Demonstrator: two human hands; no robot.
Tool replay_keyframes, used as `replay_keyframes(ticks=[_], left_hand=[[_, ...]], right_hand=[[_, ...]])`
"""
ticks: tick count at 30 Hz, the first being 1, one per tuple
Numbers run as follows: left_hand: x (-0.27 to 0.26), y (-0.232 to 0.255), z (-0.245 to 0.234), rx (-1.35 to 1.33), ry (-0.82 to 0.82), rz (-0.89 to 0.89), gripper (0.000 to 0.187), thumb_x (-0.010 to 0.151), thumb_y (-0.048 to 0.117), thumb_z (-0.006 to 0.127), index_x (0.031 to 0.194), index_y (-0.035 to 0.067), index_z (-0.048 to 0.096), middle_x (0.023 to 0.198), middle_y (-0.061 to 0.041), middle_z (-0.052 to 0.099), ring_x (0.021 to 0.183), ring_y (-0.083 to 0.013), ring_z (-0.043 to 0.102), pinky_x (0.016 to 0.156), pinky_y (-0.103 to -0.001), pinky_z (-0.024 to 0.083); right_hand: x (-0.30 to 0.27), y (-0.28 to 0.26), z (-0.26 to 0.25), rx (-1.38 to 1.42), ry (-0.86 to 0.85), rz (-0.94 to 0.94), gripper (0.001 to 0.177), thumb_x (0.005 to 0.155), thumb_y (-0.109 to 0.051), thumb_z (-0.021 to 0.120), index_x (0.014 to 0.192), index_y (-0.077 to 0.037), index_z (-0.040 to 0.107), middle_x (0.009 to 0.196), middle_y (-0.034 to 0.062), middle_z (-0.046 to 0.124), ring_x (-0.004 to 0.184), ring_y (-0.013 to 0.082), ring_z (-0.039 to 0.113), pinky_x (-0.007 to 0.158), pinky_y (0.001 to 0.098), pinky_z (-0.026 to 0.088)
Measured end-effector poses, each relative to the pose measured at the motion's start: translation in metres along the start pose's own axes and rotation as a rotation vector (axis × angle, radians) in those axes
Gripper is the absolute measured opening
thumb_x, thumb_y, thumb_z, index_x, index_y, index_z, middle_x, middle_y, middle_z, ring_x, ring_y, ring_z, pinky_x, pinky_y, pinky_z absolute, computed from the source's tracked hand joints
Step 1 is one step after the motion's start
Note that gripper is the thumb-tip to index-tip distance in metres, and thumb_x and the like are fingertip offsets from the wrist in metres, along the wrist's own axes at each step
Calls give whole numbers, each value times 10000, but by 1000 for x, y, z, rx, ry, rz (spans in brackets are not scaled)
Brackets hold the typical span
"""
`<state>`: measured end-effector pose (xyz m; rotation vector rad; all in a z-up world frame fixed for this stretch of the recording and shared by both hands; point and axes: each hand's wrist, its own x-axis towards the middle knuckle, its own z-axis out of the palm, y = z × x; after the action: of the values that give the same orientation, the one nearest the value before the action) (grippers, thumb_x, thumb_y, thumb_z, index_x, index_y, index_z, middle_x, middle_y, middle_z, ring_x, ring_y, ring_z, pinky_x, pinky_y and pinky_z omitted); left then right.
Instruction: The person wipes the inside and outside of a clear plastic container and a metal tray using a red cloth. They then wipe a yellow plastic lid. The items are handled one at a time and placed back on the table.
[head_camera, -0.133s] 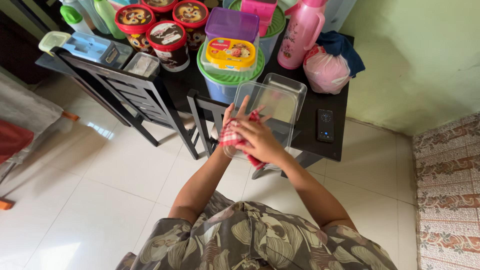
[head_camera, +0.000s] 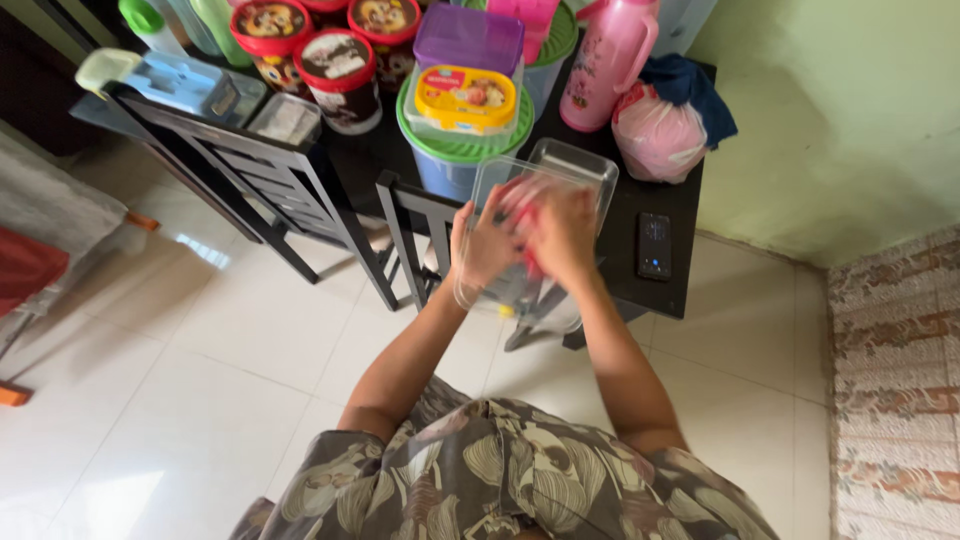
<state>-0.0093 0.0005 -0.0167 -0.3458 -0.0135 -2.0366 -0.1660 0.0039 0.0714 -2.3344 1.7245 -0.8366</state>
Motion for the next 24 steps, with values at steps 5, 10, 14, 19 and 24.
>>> replay_keyframes(ticks=[5, 10, 14, 19, 24], left_hand=[[5, 8, -3, 133, -67, -87, 715, 1069, 595, 465, 1692, 311, 263, 1599, -242, 412, 1396, -451, 491, 1089, -650, 400], [1, 4, -6, 44, 33, -8, 667, 1074, 550, 403, 1650, 306, 168, 1589, -260, 362, 1385, -514, 513, 1141, -682, 399], [-1, 7, -5, 229, -212, -121, 608, 1072, 576, 438, 1622, 362, 288, 1607, -181, 427, 1289, -411, 545, 1129, -682, 399], [7, 13, -24, 481, 29, 131, 678, 1087, 576, 446, 1653, 225, 322, 1681, -91, 418, 1439, -354, 481, 1181, -603, 364], [7, 15, -28, -64, 35, 82, 639, 1154, 595, 348, 1608, 168, 208, 1607, -220, 380, 1398, -499, 467, 1157, -759, 390]], right_hand=[[-7, -8, 3, 207, 29, -64, 416, 884, -199, 697, 1286, -122, 620, 1361, 111, 621, 1207, 344, 622, 986, 522, 467], [-27, -38, 3, 267, -63, -500, 440, 840, -270, 768, 1214, -83, 629, 1272, 182, 620, 1196, 378, 588, 1038, 534, 429], [16, -12, -20, -93, 121, 50, 307, 884, -238, 773, 1144, -100, 685, 1159, 165, 673, 1206, 438, 534, 922, 736, 258], [9, -25, -11, 331, -152, -180, 359, 870, -232, 704, 1202, -104, 656, 1170, 126, 692, 1054, 309, 694, 932, 441, 553], [36, -24, 9, 205, 62, -522, 293, 884, -252, 722, 1132, -105, 666, 1161, 124, 720, 1074, 320, 701, 891, 455, 536]])
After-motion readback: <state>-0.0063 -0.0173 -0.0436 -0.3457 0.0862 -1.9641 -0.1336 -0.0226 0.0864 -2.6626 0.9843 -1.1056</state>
